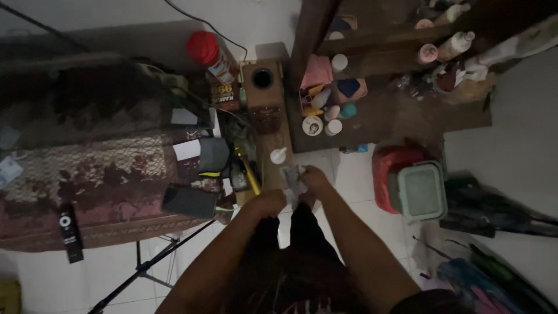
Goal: The person wipes a wooden-framed mirror and the vanity surface with a cloth. They move several small cosmetic bottles and containers aside to reach the surface, then continue wiping the mirror and surrounding areas.
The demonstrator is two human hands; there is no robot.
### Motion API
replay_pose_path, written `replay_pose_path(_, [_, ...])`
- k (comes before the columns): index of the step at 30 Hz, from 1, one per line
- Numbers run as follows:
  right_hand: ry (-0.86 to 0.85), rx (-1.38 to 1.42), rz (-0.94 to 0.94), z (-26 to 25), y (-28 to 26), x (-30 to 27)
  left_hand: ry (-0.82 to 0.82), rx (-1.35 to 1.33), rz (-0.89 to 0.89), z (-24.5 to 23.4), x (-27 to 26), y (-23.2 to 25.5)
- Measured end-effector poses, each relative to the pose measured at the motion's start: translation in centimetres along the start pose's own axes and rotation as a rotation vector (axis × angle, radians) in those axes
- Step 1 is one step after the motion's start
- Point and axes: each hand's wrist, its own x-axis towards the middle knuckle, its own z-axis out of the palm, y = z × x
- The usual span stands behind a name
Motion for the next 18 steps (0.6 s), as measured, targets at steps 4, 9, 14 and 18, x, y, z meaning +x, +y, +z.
replay_pose_path(4, [0.021, -0.061, -0.151, 2.0, 2.5, 1.8, 0.092, 0.105, -0.008, 0.5, -1.0, 1.6])
replay_pose_path(9, [0.012, 0.162, -0.125, 3.2, 4.2, 3.6, 0.164, 0.2, 0.038, 0.7, -1.2, 2.2])
replay_pose_path(14, [0.241, -0.156, -0.201, 3.3, 4.7, 5.0, 0.221, 0.332, 0.122, 0.8, -0.2, 1.9])
replay_pose_path(18, [0.323, -0.223, -0.061, 3.4, 5.2, 5.9, 0.294, 0.634, 0.237, 1.0, 0.9, 1.2])
